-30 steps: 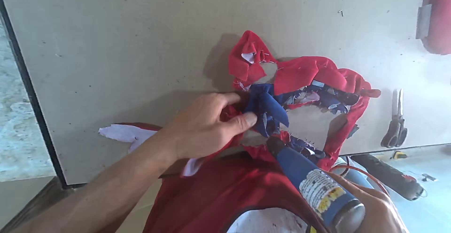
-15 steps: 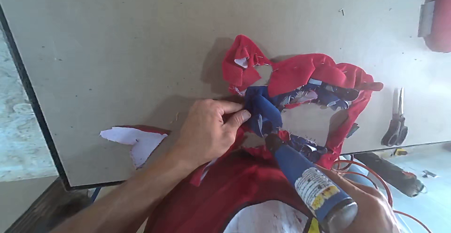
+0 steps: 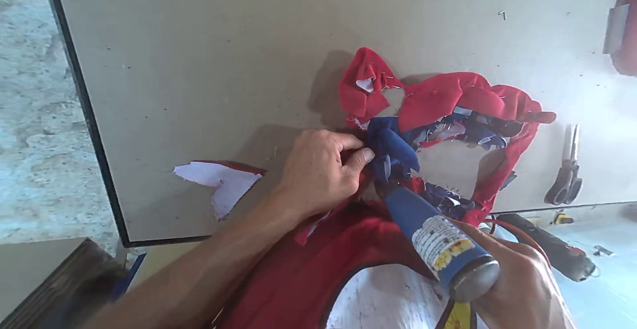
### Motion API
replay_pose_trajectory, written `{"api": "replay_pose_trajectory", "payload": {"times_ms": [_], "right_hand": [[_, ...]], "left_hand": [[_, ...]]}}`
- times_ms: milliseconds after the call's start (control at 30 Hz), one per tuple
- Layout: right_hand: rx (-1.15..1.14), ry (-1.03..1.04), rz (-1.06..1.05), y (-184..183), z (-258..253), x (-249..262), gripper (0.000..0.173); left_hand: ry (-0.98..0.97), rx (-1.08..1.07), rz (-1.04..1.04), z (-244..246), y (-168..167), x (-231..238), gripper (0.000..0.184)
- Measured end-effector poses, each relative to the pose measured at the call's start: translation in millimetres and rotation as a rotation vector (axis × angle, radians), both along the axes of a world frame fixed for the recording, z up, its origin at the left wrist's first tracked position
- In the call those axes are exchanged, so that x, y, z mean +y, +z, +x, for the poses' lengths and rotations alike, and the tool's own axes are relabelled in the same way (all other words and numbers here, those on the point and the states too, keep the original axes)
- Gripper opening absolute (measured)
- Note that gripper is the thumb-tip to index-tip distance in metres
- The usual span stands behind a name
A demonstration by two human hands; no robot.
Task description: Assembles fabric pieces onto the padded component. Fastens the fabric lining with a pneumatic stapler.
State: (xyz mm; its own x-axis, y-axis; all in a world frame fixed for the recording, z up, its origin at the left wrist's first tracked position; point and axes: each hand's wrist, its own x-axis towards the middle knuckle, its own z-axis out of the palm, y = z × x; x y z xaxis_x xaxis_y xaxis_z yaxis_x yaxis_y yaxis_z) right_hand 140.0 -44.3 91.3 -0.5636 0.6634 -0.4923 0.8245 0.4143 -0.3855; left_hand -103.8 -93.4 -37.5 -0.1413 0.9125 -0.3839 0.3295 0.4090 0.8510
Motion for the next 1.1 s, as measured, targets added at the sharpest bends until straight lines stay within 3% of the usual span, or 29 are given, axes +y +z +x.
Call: {"api": "replay_pose_trajectory", "payload": {"times_ms": [233, 367, 433, 500, 633, 800, 933, 1100], "right_hand": [[0.023, 0.002, 0.058, -3.8, -7.4, -3.8, 0.04], [0.068, -0.043, -0.072, 17.0, -8.2, -0.6, 0.042], [0.07, -0.055, -0.09, 22.1, -12.3, -1.1, 0.04], [0.064, -0.057, -0.063, 19.4, -16.5, -1.2, 0.042], [0.05, -0.04, 0.016, 9.2, -19.7, 4.5, 0.045], [0.048, -0.088, 0.007, 10.1, -23.5, 8.4, 0.043], [0.028, -0.087, -0.028, 11.8, -25.2, 10.7, 0.041], [0.01, -0.051, -0.086, 7.7, -29.3, 8.1, 0.043]], "left_hand": [[-0.023, -0.008, 0.019, -3.3, -1.4, -0.7, 0.024], [-0.016, -0.221, -0.109, -14.4, 7.3, -17.3, 0.04], [0.041, -0.279, -0.104, -10.3, 6.5, -28.9, 0.053], [0.084, -0.311, -0.075, -6.8, 4.7, -33.2, 0.054], [-0.015, -0.206, -0.001, -8.4, 3.7, -33.0, 0.063], [0.018, -0.074, 0.283, 1.8, -13.5, -39.4, 0.026], [0.037, -0.098, 0.403, 1.6, -24.0, -44.3, 0.02], [0.041, -0.128, 0.391, 0.2, -22.0, -44.6, 0.015]]}}
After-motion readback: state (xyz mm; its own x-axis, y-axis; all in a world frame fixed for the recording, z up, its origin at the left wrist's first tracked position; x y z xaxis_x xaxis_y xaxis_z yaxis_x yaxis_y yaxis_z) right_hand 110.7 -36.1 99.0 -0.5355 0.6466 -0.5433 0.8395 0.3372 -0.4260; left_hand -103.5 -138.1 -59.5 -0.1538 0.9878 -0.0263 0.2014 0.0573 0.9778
